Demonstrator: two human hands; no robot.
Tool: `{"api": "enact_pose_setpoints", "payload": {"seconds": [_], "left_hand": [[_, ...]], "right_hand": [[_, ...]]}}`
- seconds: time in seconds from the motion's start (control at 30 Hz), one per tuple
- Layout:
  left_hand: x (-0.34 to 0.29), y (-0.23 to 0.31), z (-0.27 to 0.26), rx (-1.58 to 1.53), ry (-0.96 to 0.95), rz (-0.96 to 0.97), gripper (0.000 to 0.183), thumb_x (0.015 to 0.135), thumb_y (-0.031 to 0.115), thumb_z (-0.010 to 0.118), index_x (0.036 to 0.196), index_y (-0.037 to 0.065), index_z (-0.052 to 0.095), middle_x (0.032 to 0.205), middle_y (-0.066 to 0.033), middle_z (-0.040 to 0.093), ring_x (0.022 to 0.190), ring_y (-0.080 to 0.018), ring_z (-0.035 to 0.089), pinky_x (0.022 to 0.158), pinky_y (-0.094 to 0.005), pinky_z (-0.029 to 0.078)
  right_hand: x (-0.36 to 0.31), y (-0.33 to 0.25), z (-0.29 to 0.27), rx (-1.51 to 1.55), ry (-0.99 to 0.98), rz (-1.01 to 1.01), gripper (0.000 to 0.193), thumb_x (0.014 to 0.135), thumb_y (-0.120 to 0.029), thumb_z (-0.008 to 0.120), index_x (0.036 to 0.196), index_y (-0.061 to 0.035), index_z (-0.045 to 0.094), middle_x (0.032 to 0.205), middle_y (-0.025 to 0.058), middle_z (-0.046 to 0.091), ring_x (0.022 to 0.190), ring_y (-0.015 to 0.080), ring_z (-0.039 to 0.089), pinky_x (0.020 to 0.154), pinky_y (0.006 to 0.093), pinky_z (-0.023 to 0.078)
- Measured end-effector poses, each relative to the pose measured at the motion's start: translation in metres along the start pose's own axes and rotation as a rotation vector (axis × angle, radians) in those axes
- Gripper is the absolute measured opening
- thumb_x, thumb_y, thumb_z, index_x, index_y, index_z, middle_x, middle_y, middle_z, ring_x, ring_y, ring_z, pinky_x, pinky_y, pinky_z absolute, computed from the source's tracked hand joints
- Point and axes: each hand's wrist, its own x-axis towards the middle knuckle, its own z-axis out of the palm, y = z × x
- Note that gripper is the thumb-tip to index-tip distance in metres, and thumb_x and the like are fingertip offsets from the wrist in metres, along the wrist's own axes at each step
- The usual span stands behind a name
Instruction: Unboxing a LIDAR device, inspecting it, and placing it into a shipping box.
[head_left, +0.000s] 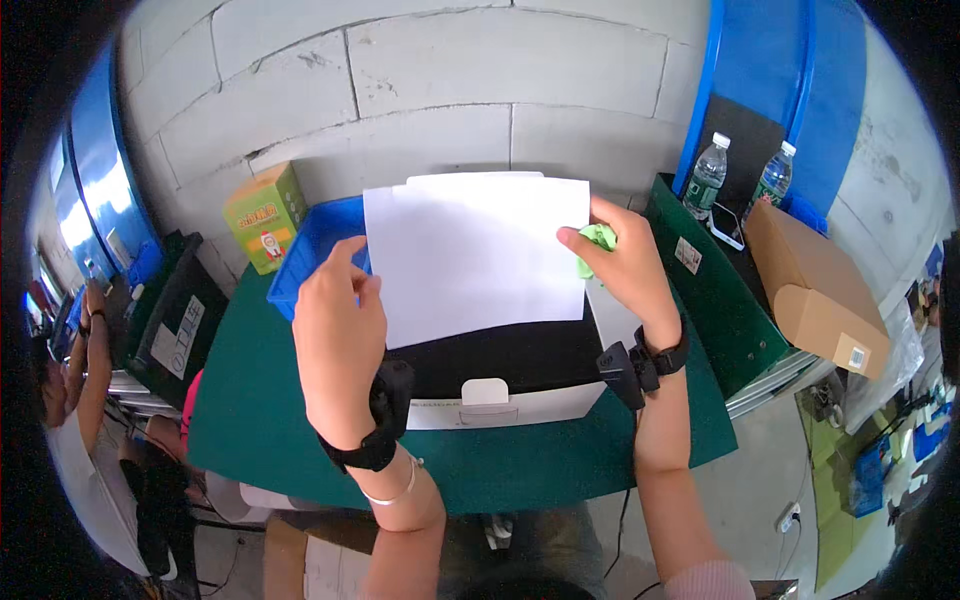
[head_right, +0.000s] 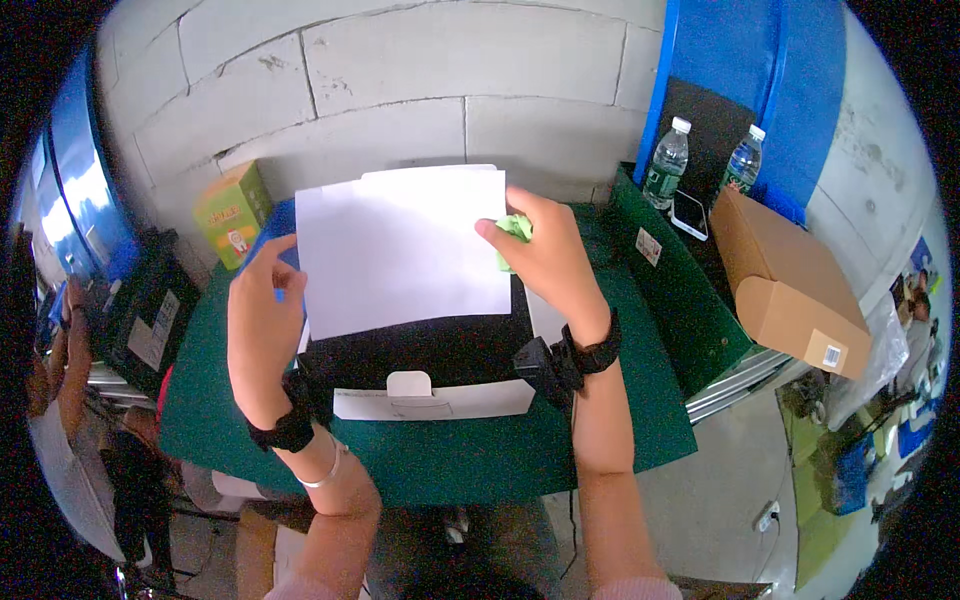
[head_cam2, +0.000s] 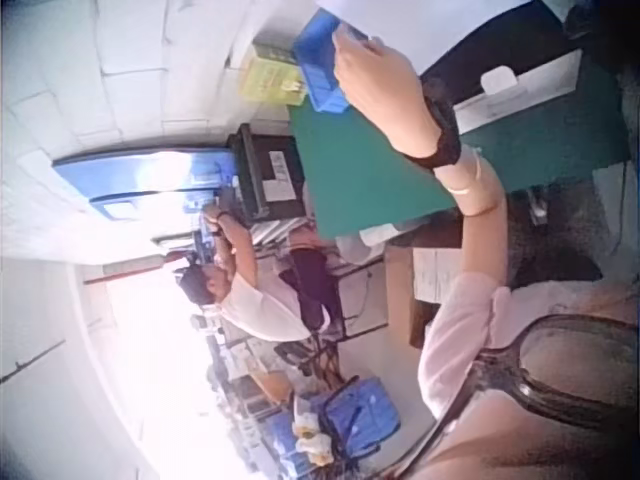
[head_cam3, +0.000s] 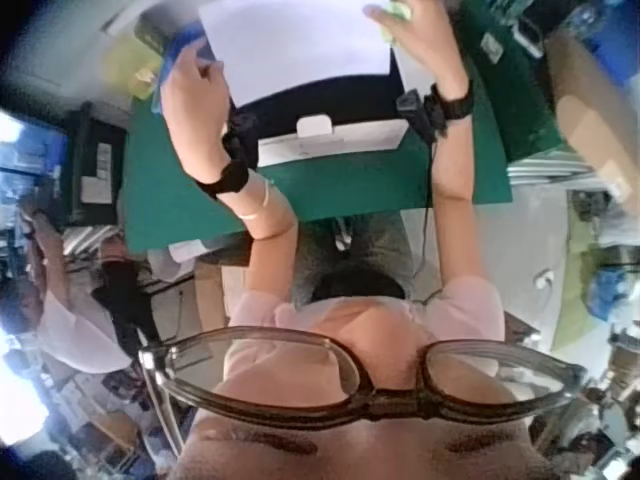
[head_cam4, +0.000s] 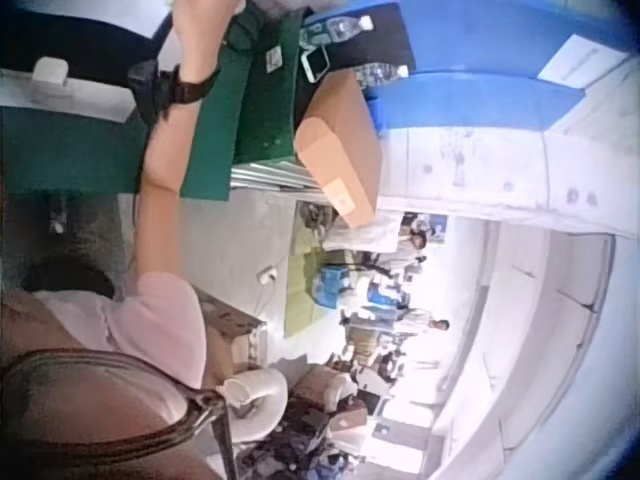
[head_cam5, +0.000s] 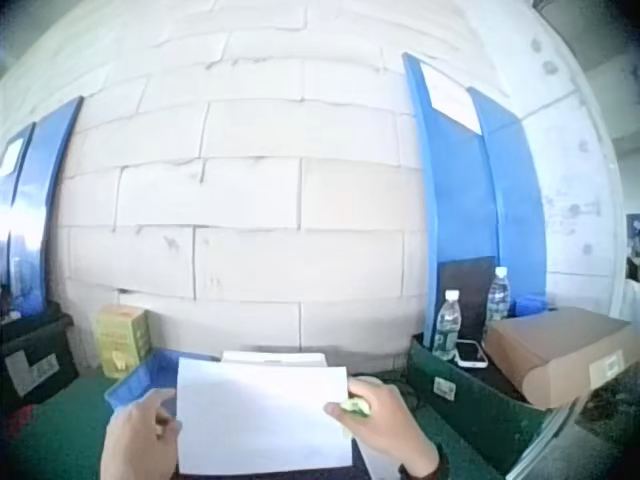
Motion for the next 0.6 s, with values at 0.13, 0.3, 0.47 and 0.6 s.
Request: {"api": "enact_pose_setpoints", "payload": {"seconds": [0.13,0.3,0.47,0.6], "left_hand": [[0.005,-0.005,0.006,-0.042,0.140,0.106,0.017,0.079,-0.002,0.061,0.096,-0.001,0.058,0.076,-0.0155,0.062,0.074,-0.0326,0.061,0.066,-0.0384,0.048],[0.007,0.000,0.009,-0.178,0.129,0.183,0.009,0.081,-0.003,0.059,0.088,-0.004,0.054,0.078,-0.0178,0.063,0.075,-0.0330,0.063,0.068,-0.0359,0.049],[0.009,0.004,0.002,-0.316,0.191,0.167,0.007,0.085,-0.002,0.057,0.091,-0.005,0.055,0.080,-0.0187,0.065,0.078,-0.0288,0.067,0.070,-0.0322,0.050],[0.011,0.006,-0.003,-0.393,0.151,0.123,0.012,0.086,-0.002,0.058,0.098,-0.003,0.056,0.080,-0.0160,0.066,0.076,-0.0231,0.066,0.070,-0.0303,0.050]], "right_hand": [[0.000,0.000,-0.002,0.015,-0.020,0.053,0.027,0.083,-0.018,0.071,0.099,0.0024,0.065,0.069,0.0075,0.063,0.060,0.0100,0.055,0.057,0.0267,0.044],[0.004,0.012,0.004,0.130,0.057,0.135,0.028,0.080,-0.020,0.074,0.098,0.0005,0.067,0.071,0.0030,0.064,0.061,0.0079,0.056,0.055,0.0239,0.044],[0.001,0.016,-0.015,0.216,0.110,0.226,0.030,0.077,-0.026,0.078,0.093,-0.0017,0.070,0.071,0.0000,0.065,0.058,0.0047,0.056,0.050,0.0194,0.041],[-0.002,0.010,-0.028,0.259,0.150,0.194,0.026,0.080,-0.025,0.074,0.087,-0.0010,0.071,0.065,-0.0023,0.061,0.054,0.0035,0.052,0.048,0.0188,0.038]]}}
